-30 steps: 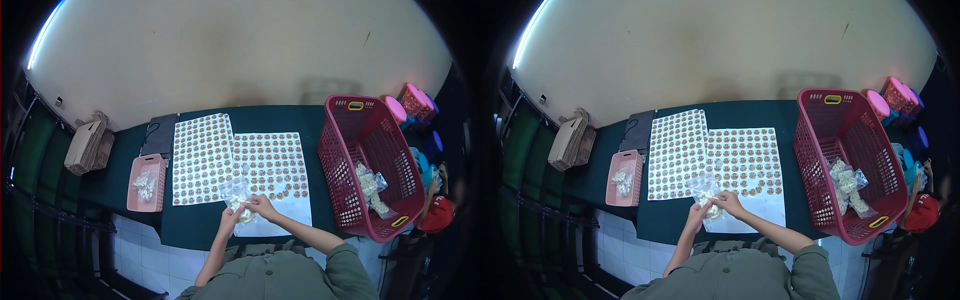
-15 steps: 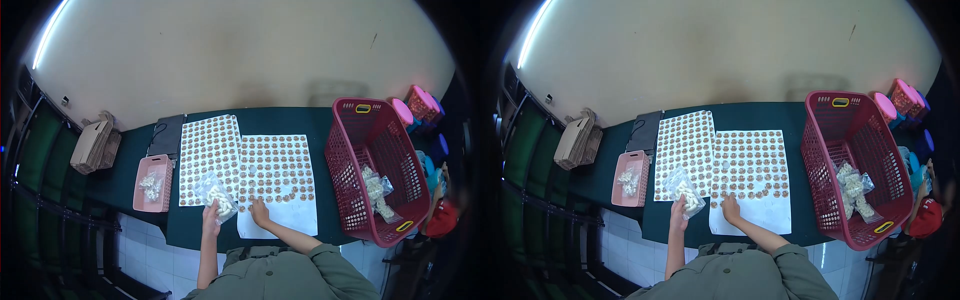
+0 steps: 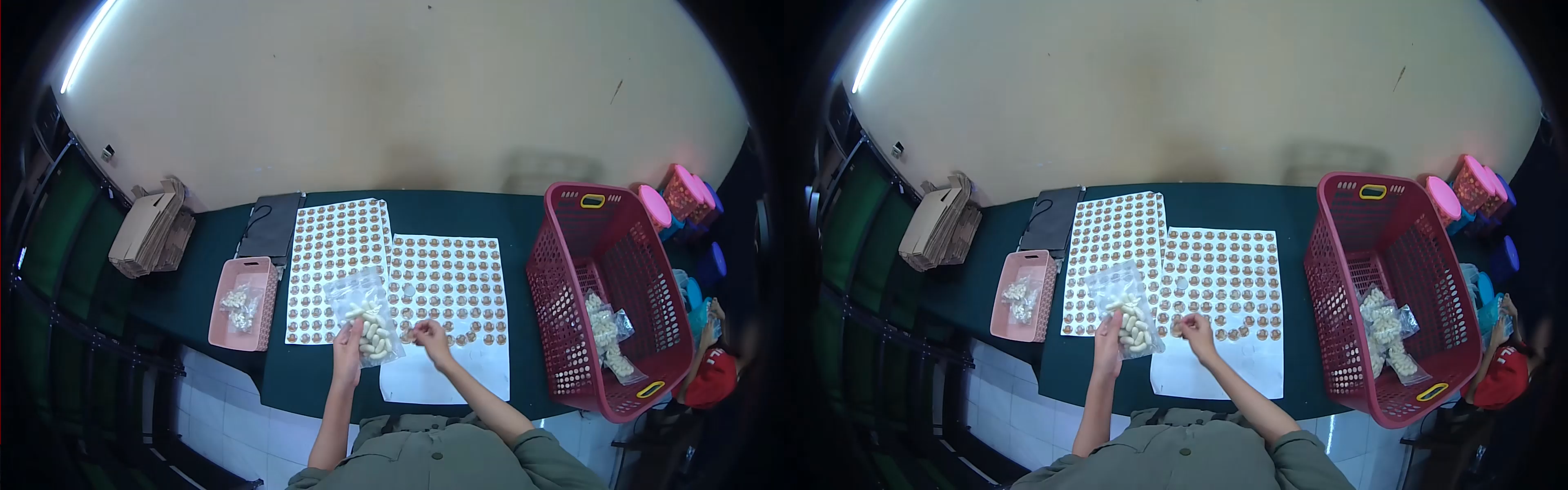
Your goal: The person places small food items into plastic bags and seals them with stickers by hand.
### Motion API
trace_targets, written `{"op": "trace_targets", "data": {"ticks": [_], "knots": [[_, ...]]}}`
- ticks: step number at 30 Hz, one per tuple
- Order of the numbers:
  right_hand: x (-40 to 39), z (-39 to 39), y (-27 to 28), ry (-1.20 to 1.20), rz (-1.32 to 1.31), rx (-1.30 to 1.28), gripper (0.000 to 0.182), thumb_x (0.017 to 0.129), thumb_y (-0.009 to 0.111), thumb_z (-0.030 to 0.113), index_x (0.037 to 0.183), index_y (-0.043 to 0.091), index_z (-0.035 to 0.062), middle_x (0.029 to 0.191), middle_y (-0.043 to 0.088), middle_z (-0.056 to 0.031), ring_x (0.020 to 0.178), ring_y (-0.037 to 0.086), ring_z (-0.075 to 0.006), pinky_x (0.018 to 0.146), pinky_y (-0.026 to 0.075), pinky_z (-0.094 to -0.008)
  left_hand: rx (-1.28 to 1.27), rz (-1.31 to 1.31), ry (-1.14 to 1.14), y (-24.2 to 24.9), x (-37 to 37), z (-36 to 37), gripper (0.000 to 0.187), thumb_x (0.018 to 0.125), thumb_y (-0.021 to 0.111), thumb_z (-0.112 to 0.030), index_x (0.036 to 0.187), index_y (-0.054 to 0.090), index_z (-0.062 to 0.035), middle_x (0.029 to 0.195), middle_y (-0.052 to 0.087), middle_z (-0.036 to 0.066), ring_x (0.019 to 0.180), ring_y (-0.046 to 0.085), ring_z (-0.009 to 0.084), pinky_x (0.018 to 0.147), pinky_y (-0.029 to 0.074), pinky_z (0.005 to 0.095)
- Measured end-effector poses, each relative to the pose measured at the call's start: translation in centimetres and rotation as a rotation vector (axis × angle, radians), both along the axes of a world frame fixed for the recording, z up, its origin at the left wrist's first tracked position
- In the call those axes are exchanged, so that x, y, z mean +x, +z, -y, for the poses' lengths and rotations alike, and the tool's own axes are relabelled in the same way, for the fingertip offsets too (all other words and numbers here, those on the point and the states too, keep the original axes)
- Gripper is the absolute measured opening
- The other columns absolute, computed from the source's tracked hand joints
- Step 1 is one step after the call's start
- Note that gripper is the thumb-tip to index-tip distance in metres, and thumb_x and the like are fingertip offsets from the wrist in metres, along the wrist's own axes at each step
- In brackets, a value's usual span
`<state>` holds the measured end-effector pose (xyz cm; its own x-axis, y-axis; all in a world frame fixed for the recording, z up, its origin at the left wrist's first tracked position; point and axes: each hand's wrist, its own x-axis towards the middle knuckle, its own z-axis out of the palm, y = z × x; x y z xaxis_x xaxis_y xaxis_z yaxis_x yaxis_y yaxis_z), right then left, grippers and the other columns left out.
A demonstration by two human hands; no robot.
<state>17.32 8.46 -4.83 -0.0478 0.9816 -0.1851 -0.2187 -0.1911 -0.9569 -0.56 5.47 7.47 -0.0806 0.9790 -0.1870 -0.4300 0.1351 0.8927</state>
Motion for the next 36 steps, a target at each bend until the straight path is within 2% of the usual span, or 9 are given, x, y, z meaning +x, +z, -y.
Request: {"op": "trace_targets", "data": {"ticks": [3,6,9,12,17,24,26,34,36], "knots": [[2.6,-1.0,9.5,-0.022,-0.117,0.059,0.007,0.080,0.056,0.004,0.086,0.054,0.0022,0.078,0.055,-0.0018,0.071,0.053,-0.0074,0.062,0.045,-0.0203,0.027,-0.050,-0.073,1.2,1.5,-0.7,0.031,0.089,0.048,-0.027,0.107,0.049,-0.0010,0.092,0.058,0.006,0.077,0.058,0.0084,0.064,0.049,0.0217],[4.0,-0.2,17.2,-0.017,-0.088,0.223,0.012,0.080,0.058,0.004,0.090,0.053,0.0023,0.079,0.056,-0.0015,0.072,0.053,-0.0080,0.067,0.045,-0.0209,0.046,-0.053,-0.132,2.4,3.7,-1.3,0.032,0.089,0.048,-0.026,0.107,0.050,0.0003,0.088,0.059,0.005,0.074,0.058,0.0077,0.063,0.048,0.0196],[4.4,1.2,20.9,0.020,-0.043,0.272,0.016,0.077,0.061,0.003,0.091,0.054,0.0022,0.079,0.056,-0.0013,0.072,0.053,-0.0075,0.067,0.045,-0.0204,0.081,-0.084,-0.206,3.4,5.3,-1.3,0.036,0.089,0.047,-0.030,0.107,0.050,0.0010,0.086,0.059,0.004,0.072,0.057,0.0070,0.060,0.047,0.0189],[4.1,2.1,21.1,-0.052,0.054,0.308,0.020,0.074,0.065,0.004,0.091,0.054,0.0021,0.075,0.058,-0.0017,0.070,0.053,-0.0057,0.063,0.040,-0.0182,0.119,-0.089,-0.328,4.2,6.2,-1.0,0.040,0.091,0.043,-0.034,0.108,0.050,0.0015,0.087,0.059,0.005,0.073,0.056,0.0070,0.060,0.046,0.0181],[4.1,2.7,20.4,-0.142,0.128,0.335,0.022,0.072,0.067,0.006,0.089,0.055,0.0011,0.073,0.061,-0.0031,0.064,0.051,-0.0034,0.057,0.037,-0.0171,0.148,-0.106,-0.326,4.9,7.0,-0.3,0.040,0.091,0.042,-0.032,0.111,0.049,0.0021,0.089,0.059,0.005,0.074,0.056,0.0068,0.061,0.046,0.0184],[4.5,2.8,20.6,-0.074,0.091,0.317,0.022,0.071,0.068,0.008,0.088,0.055,0.0013,0.072,0.062,-0.0029,0.063,0.050,-0.0027,0.056,0.036,-0.0167,0.159,-0.134,-0.340,5.0,7.0,-0.1,0.040,0.091,0.043,-0.031,0.110,0.049,0.0031,0.092,0.059,0.006,0.078,0.055,0.0067,0.065,0.045,0.0187],[4.6,3.0,20.8,-0.034,0.136,0.301,0.025,0.071,0.067,0.004,0.091,0.053,0.0005,0.076,0.059,-0.0034,0.068,0.051,-0.0046,0.061,0.038,-0.0172,0.161,-0.134,-0.345,5.0,6.9,-0.1,0.040,0.091,0.043,-0.031,0.110,0.049,0.0032,0.093,0.059,0.007,0.080,0.055,0.0069,0.066,0.045,0.0189],[4.1,3.4,21.0,-0.069,0.170,0.301,0.024,0.071,0.068,0.004,0.090,0.053,0.0008,0.076,0.059,-0.0036,0.069,0.051,-0.0052,0.062,0.039,-0.0172,0.143,-0.106,-0.388,6.0,6.7,0.4,0.037,0.084,0.058,-0.018,0.112,0.049,0.0040,0.097,0.058,0.008,0.085,0.056,0.0089,0.072,0.045,0.0211],[4.1,3.4,21.1,-0.065,0.160,0.303,0.024,0.071,0.068,0.004,0.089,0.053,0.0009,0.076,0.059,-0.0035,0.069,0.051,-0.0052,0.062,0.039,-0.0173,0.167,-0.126,-0.381,5.8,6.7,0.4,0.038,0.084,0.058,-0.017,0.113,0.047,0.0041,0.096,0.059,0.009,0.081,0.057,0.0092,0.069,0.046,0.0206]]}}
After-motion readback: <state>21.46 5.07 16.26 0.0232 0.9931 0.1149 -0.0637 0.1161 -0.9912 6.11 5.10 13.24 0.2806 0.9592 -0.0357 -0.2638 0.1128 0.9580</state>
